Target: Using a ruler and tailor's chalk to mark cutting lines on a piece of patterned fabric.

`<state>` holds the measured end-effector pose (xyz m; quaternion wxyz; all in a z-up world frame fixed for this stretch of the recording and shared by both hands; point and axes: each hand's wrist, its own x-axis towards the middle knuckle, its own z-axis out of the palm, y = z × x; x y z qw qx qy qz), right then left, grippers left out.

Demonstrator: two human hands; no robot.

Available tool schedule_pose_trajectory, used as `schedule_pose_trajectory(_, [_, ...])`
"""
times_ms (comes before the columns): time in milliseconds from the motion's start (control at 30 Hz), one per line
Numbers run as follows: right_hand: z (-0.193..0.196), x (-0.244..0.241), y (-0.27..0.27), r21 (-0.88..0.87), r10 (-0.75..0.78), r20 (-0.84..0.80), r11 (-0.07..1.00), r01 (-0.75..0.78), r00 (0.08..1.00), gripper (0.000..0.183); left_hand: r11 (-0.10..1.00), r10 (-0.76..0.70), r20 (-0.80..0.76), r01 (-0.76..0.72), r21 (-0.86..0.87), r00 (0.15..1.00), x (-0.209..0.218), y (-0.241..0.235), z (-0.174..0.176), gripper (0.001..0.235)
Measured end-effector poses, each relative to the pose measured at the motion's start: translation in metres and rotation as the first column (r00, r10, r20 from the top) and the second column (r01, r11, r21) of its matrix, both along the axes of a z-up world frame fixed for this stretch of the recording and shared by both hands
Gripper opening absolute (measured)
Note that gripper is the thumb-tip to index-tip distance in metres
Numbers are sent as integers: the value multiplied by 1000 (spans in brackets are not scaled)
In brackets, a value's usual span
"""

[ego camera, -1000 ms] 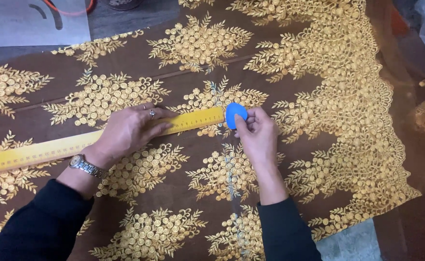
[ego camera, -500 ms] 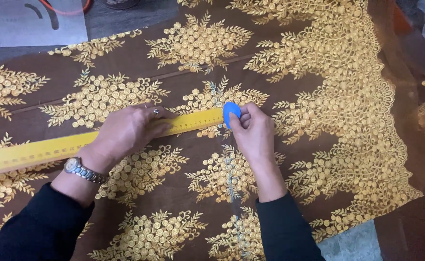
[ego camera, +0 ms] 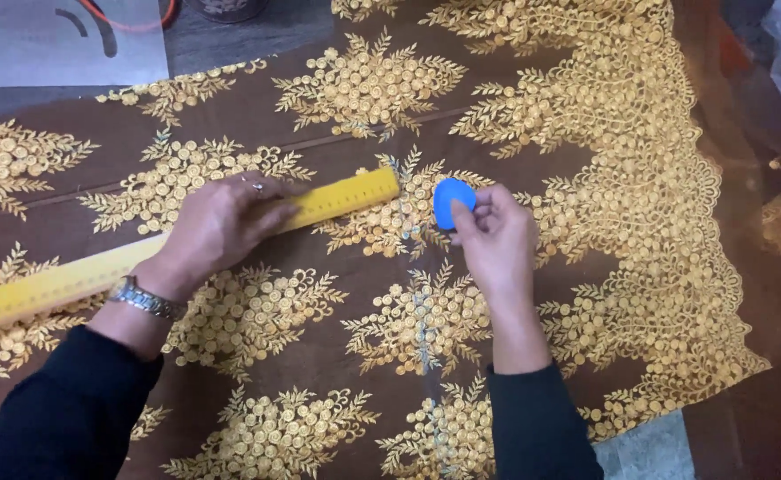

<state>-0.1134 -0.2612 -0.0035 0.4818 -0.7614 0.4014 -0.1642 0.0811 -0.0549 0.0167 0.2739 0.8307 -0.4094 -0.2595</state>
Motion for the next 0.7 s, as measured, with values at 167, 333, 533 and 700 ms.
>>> schedule_pose_trajectory(167, [-15, 13, 2, 19, -11, 63, 1000, 10, 998, 13, 998, -37, -2, 37, -47, 999, -2, -3, -14, 20])
schedule_pose_trajectory(333, [-16, 21, 6, 18, 43, 51, 999, -44, 998, 12, 996, -86, 59, 87, -28, 995, -2, -4, -13, 21])
schedule_pose_trajectory(533, [-18, 20, 7, 3, 36, 32, 999, -37, 999, 8, 992, -105, 58, 109, -57, 993, 2, -4, -16, 20])
schedule_pose_trajectory(700, [-25, 21, 3, -21, 60, 10, 998, -59, 998, 8, 994, -99, 46, 96, 58, 994, 2, -7, -13, 21])
